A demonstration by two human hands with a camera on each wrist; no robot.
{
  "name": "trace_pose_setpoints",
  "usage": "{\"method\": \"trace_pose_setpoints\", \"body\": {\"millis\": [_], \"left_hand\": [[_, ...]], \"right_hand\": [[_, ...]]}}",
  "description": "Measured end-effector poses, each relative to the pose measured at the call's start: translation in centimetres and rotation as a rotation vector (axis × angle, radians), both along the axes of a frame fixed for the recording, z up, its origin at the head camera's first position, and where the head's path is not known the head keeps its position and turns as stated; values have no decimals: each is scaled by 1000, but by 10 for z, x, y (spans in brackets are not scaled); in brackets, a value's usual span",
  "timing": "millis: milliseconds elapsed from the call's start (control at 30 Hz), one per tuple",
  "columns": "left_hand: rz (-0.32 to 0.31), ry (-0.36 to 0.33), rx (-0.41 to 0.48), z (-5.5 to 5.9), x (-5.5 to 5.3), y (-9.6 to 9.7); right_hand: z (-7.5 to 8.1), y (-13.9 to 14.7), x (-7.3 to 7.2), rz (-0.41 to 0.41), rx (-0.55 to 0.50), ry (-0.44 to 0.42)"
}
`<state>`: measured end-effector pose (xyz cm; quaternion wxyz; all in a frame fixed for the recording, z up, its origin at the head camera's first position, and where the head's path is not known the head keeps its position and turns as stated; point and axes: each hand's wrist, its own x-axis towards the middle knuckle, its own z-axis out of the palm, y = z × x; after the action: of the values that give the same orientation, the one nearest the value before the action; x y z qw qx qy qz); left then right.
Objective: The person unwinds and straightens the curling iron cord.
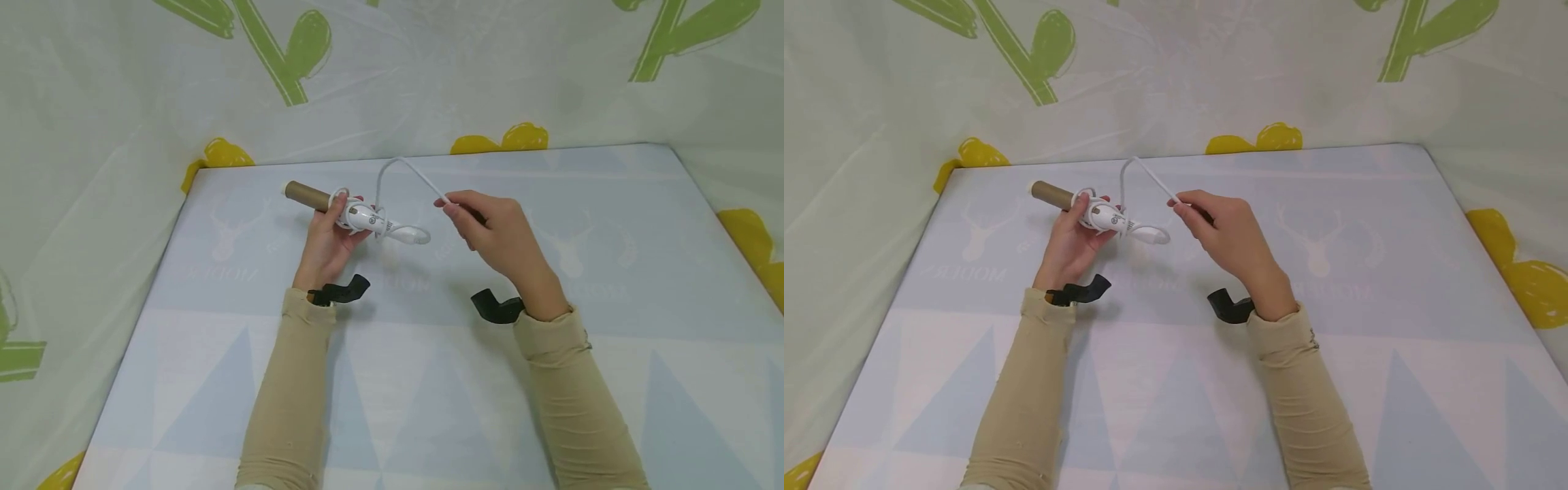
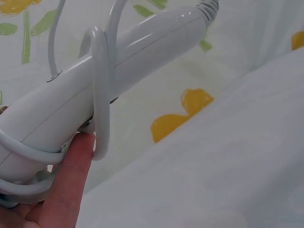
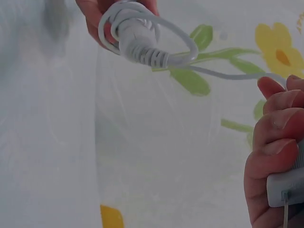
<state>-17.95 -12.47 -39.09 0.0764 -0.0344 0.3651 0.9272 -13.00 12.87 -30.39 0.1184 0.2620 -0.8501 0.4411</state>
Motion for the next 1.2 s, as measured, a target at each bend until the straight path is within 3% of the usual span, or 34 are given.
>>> {"method": "trace_pose_setpoints", "body": {"millis": [100, 367, 533, 733, 933, 1200], "left_hand": [[14, 5, -3, 1, 0, -1], [39, -2, -7, 5, 2, -1], [37, -10, -30, 10, 3, 0], [107, 28, -35, 17, 6, 6], [211, 58, 1, 20, 7, 9], [213, 64, 14, 19, 8, 9]], "right_hand": [[-2, 6, -5, -54, -33, -75], [-31, 25, -29, -210, -21, -251], [-46, 30, -37, -248, 68, -346], [-65, 30, -43, -218, 245, -434], [-75, 26, -43, -160, 361, -436], [-77, 15, -41, -12, 468, -489]]}}
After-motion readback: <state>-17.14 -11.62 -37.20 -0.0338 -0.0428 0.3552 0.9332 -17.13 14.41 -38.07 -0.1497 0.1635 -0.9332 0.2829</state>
